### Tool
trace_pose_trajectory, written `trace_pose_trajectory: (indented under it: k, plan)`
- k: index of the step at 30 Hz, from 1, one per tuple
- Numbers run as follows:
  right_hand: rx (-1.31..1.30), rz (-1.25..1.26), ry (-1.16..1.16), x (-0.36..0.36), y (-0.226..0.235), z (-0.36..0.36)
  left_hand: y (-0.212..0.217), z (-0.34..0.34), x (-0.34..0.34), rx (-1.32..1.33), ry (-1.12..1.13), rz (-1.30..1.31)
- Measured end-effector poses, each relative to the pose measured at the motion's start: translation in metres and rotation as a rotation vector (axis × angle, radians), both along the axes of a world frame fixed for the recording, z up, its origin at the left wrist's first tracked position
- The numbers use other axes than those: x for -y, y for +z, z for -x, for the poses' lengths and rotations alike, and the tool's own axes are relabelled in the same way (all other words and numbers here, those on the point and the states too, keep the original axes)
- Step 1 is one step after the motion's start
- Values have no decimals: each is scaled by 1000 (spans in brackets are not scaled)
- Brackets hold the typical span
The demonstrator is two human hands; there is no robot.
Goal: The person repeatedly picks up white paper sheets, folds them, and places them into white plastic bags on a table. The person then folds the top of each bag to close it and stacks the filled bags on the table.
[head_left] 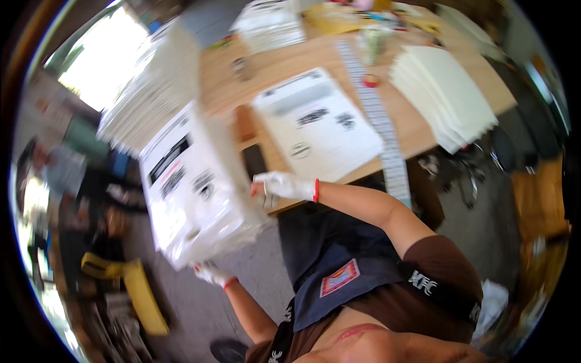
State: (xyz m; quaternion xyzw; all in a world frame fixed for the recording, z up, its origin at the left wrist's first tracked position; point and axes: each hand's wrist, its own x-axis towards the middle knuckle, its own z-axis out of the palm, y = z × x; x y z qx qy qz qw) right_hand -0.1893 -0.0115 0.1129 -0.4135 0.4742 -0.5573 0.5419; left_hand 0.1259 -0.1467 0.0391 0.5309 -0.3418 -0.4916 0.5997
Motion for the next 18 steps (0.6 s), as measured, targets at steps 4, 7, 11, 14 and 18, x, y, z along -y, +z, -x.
trace_pose_trajectory:
  k: [4,7,11,14,18]
  plan:
    - [-407,-47,-219,-132,-9,57,-153,-26,-49,-3,-511,-237]
    - [-1135,-109,-722,-233,36,98,-138,35,-126,166,-691,-130]
    - [-1735,-621,-953,-360,84,169,-57,110,-170,497,-1060,474]
    - [-1795,-657,-883,-438,86,216,-18,158,-182,428,-1296,379]
    - [-1820,-608,-806,-458,71,241,7,221,-194,368,-1501,452]
